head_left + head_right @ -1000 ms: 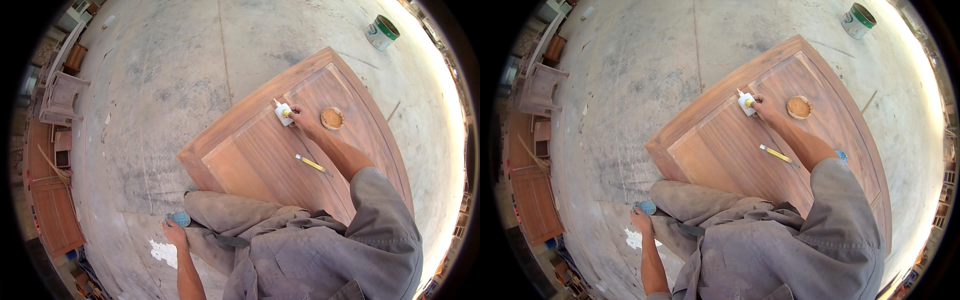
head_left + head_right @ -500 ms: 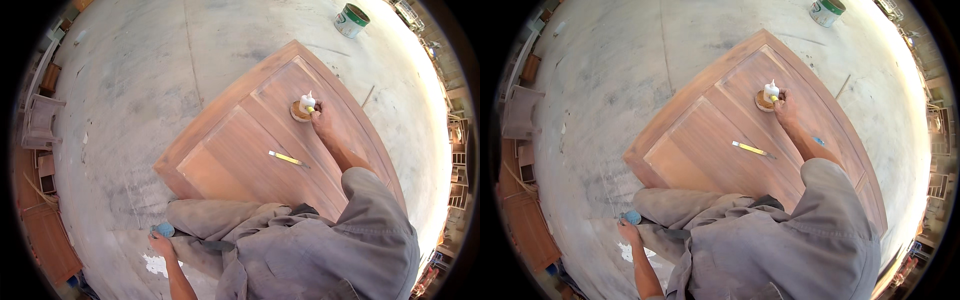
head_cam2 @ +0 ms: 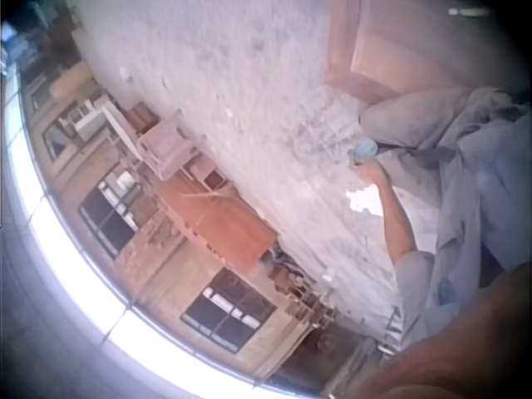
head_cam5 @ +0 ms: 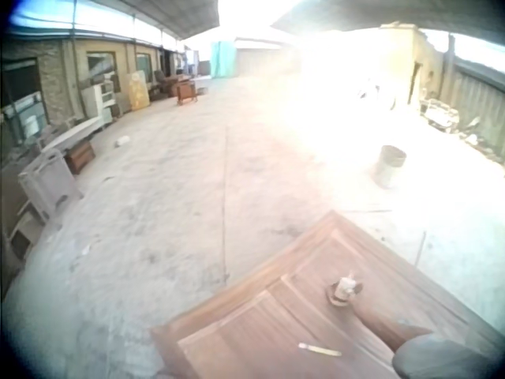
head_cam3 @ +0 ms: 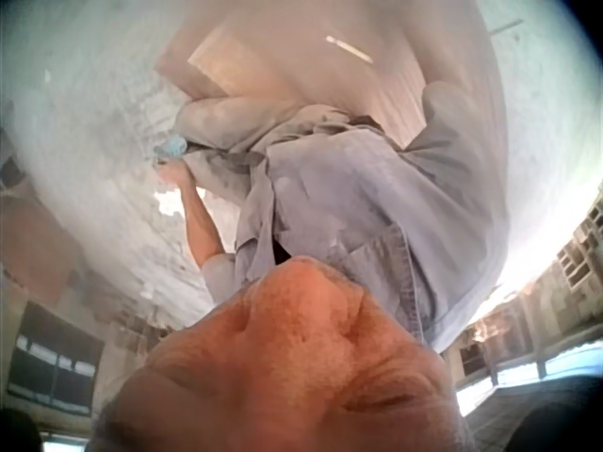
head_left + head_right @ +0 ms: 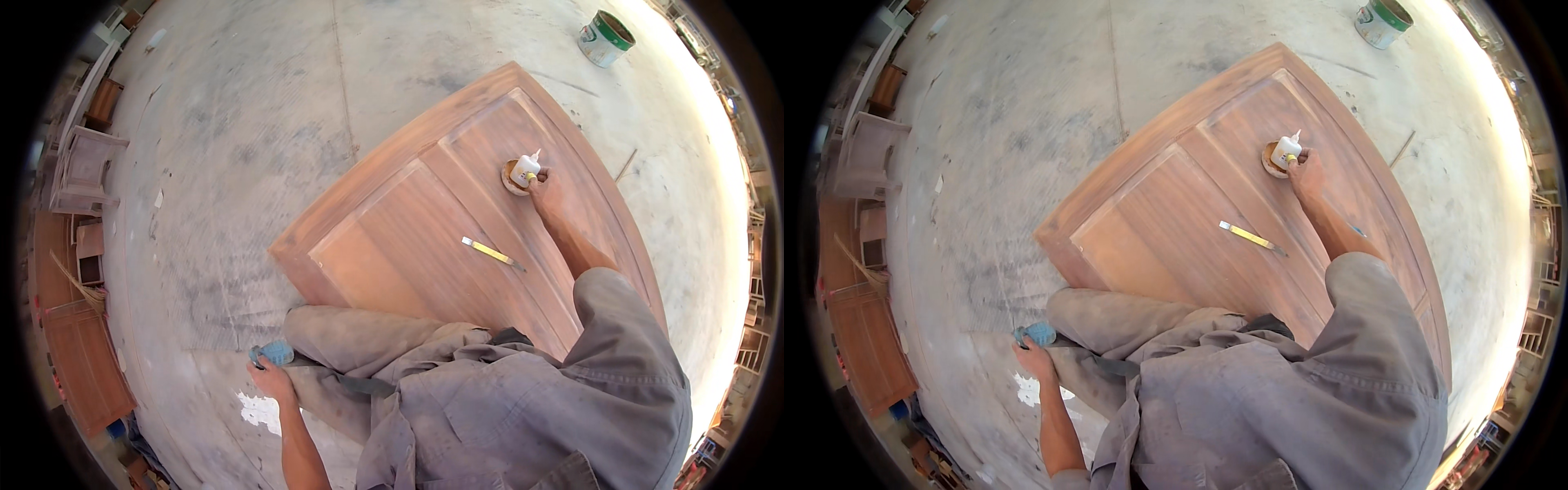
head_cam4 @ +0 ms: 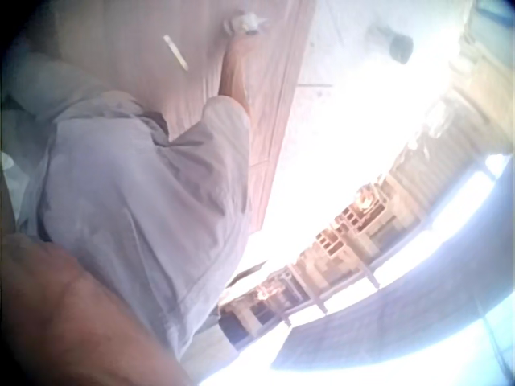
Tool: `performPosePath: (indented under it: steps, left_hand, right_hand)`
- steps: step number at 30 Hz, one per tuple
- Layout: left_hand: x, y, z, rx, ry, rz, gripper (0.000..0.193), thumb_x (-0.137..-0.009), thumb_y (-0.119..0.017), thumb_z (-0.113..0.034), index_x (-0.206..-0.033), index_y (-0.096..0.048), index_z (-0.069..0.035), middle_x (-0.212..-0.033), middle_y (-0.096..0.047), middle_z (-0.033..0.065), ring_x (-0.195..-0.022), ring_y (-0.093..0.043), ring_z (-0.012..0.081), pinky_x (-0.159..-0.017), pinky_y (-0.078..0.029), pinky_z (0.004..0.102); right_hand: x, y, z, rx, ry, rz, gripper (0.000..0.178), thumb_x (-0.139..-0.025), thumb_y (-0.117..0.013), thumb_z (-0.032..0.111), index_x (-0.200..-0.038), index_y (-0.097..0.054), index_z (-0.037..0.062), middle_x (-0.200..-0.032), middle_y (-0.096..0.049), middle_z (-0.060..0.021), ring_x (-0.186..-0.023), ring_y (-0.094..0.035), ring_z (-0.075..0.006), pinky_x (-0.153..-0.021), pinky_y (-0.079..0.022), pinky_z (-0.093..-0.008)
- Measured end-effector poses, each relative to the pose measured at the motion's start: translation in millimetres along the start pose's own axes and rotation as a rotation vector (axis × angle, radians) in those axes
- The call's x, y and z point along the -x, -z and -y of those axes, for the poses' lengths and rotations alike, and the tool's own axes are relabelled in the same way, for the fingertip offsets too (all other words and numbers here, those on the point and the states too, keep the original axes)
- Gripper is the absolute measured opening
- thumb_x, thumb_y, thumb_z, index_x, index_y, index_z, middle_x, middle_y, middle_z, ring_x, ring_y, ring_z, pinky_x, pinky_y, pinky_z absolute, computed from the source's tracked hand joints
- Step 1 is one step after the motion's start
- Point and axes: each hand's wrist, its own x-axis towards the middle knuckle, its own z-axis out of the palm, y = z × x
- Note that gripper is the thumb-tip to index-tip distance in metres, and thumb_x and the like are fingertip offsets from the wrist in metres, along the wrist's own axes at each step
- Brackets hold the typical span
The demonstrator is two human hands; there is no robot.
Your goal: The person applies glue from a bottle onto the edges of a wooden door lying on the floor. They then use a small tool to spread the glue and a cloth to wipe the surface.
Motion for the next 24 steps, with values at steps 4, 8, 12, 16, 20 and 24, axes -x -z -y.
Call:
performPosePath:
  steps: [4, 8, 12, 16, 20, 24]
  left_hand:
    - [-7.6, 13.4, -24.3, 0.182, -0.068, -0.074, 0.024, -0.102, -0.063, -0.019, -0.099, -0.060, 0.004, -0.076, -0.056, 0.0106, -0.066, -0.046, 0.0213, -0.064, -0.042, 0.0398]
    - [-7.2, 13.2, -76.0, 0.848, 0.260, -0.056, 0.020, -0.104, -0.067, -0.021, -0.095, -0.064, -0.003, -0.076, -0.060, -0.0022, -0.067, -0.053, 0.0080, -0.063, -0.047, 0.0277]
    - [12.4, 29.7, -133.2, 1.045, 0.390, 0.052, 0.012, -0.105, -0.065, -0.017, -0.102, -0.066, -0.005, -0.090, -0.065, -0.0003, -0.078, -0.062, 0.0090, -0.066, -0.054, 0.0278]
    - [49.6, 16.9, -169.5, 1.305, 0.438, 0.280, 0.010, -0.106, -0.063, -0.014, -0.109, -0.062, -0.005, -0.104, -0.069, 0.0050, -0.087, -0.068, 0.0144, -0.071, -0.058, 0.0323]
    - [108.8, -2.7, -215.2, 1.484, 0.494, 0.654, 0.015, -0.106, -0.061, -0.014, -0.118, -0.060, -0.004, -0.114, -0.071, 0.0083, -0.100, -0.071, 0.0212, -0.084, -0.061, 0.0379]
    - [135.2, -1.4, -229.1, 1.482, 0.647, 0.828, 0.023, -0.107, -0.061, -0.016, -0.126, -0.060, -0.003, -0.118, -0.070, 0.0086, -0.101, -0.071, 0.0213, -0.085, -0.060, 0.0390]
  right_hand:
    - [-6.3, 14.7, -23.8, 0.093, 0.154, 0.018, 0.043, -0.091, -0.069, 0.020, -0.124, -0.064, -0.0067, -0.118, -0.072, -0.0247, -0.110, -0.071, -0.0327, -0.094, -0.054, -0.0438]
    - [-14.4, 13.2, -52.8, 0.176, 0.145, 0.028, 0.046, -0.095, -0.068, 0.027, -0.129, -0.065, -0.0034, -0.122, -0.072, -0.0224, -0.115, -0.069, -0.0350, -0.097, -0.052, -0.0438]
    - [0.9, 33.2, -57.2, 0.213, 0.168, -0.047, 0.039, -0.099, -0.065, 0.020, -0.130, -0.064, -0.0036, -0.122, -0.072, -0.0217, -0.112, -0.069, -0.0328, -0.094, -0.053, -0.0417]
    - [102.6, 27.7, 45.1, -0.256, 0.336, 0.395, 0.041, -0.099, -0.057, 0.006, -0.140, -0.058, 0.0020, -0.119, -0.067, -0.0083, -0.097, -0.062, -0.0166, -0.082, -0.051, -0.0321]
    - [209.6, 4.9, 153.7, -0.757, -0.005, 1.283, 0.060, -0.103, -0.064, 0.022, -0.157, -0.044, 0.0060, -0.145, -0.060, -0.0084, -0.118, -0.061, -0.0143, -0.076, -0.053, -0.0260]
    - [244.0, -25.9, 168.4, -1.003, -0.463, 1.558, 0.064, -0.103, -0.065, 0.025, -0.158, -0.041, 0.0053, -0.151, -0.055, -0.0102, -0.133, -0.055, -0.0166, -0.069, -0.056, -0.0261]
